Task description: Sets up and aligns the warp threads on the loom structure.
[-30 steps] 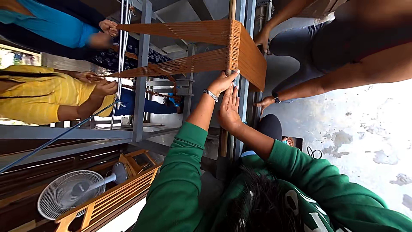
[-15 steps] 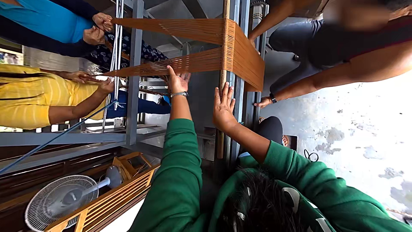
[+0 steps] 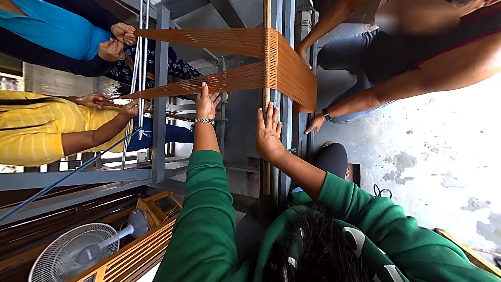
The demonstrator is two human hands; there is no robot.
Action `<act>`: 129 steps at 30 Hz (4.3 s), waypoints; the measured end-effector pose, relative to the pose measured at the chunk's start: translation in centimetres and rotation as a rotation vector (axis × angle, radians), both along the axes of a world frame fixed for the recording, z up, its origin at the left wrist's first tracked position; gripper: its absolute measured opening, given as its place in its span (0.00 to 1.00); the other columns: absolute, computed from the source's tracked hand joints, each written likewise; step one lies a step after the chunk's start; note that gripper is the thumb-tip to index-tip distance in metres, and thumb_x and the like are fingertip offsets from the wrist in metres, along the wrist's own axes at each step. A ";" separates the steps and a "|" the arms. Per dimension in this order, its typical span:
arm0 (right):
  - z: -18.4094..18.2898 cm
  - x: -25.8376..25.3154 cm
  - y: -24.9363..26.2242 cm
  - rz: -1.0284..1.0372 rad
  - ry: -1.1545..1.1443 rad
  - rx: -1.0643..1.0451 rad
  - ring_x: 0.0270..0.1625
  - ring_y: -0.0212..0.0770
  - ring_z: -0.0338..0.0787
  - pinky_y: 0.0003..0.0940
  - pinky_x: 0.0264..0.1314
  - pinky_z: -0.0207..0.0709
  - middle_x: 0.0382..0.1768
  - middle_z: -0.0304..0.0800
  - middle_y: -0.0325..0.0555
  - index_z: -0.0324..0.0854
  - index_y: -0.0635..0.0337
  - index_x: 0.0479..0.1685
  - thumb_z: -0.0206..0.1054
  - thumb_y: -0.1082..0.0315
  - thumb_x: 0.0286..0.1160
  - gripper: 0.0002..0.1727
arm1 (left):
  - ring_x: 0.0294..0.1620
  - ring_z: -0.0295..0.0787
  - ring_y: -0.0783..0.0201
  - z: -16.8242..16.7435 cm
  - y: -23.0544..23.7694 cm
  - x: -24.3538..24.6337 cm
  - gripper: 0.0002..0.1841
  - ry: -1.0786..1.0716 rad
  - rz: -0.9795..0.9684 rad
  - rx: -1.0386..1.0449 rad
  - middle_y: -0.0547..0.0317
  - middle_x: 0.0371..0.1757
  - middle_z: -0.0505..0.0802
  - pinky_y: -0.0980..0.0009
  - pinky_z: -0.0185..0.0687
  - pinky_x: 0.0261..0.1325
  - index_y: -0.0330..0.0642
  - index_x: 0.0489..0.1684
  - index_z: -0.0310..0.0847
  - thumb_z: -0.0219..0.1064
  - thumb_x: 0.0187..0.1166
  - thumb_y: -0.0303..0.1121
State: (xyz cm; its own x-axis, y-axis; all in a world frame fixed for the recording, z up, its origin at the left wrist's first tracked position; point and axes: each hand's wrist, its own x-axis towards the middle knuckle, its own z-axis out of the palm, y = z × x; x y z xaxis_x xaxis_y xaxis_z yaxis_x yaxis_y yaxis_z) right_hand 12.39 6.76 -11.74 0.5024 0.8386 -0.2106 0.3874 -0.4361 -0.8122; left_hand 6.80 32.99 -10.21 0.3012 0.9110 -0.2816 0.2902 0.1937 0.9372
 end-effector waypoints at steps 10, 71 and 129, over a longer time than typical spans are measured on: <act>-0.1 0.0 0.3 -0.013 -0.026 0.001 0.97 0.69 0.22 0.78 0.88 0.44 0.95 0.12 0.68 0.35 0.62 0.97 0.74 0.80 0.61 0.61 | 0.70 0.87 0.51 -1.8 -2.0 2.9 0.29 -0.181 -0.011 -0.080 0.44 0.73 0.86 0.52 0.85 0.70 0.39 0.85 0.61 0.46 0.96 0.52; 0.3 0.5 0.3 0.006 0.076 -0.017 0.98 0.64 0.19 0.77 0.91 0.36 0.96 0.11 0.62 0.31 0.60 0.98 0.71 0.78 0.68 0.59 | 0.65 0.91 0.54 -0.3 -1.1 1.3 0.31 0.086 -0.081 0.043 0.44 0.70 0.88 0.57 0.88 0.67 0.35 0.83 0.62 0.43 0.96 0.53; 0.1 0.6 0.0 -0.010 0.019 0.026 0.98 0.67 0.25 0.75 0.90 0.44 0.96 0.15 0.66 0.37 0.64 0.97 0.79 0.79 0.56 0.64 | 0.18 0.74 0.71 -1.2 -1.8 -0.5 0.23 -0.128 0.086 0.065 0.73 0.13 0.69 0.69 0.84 0.38 0.57 0.20 0.62 0.46 0.97 0.49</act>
State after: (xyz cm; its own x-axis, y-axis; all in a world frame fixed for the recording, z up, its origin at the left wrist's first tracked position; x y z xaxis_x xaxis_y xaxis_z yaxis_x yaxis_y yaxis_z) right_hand 12.96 6.76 -11.68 0.5073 0.8388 -0.1979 0.3676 -0.4183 -0.8306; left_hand 6.27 31.15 -11.40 0.2506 0.9501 -0.1855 0.1523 0.1505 0.9768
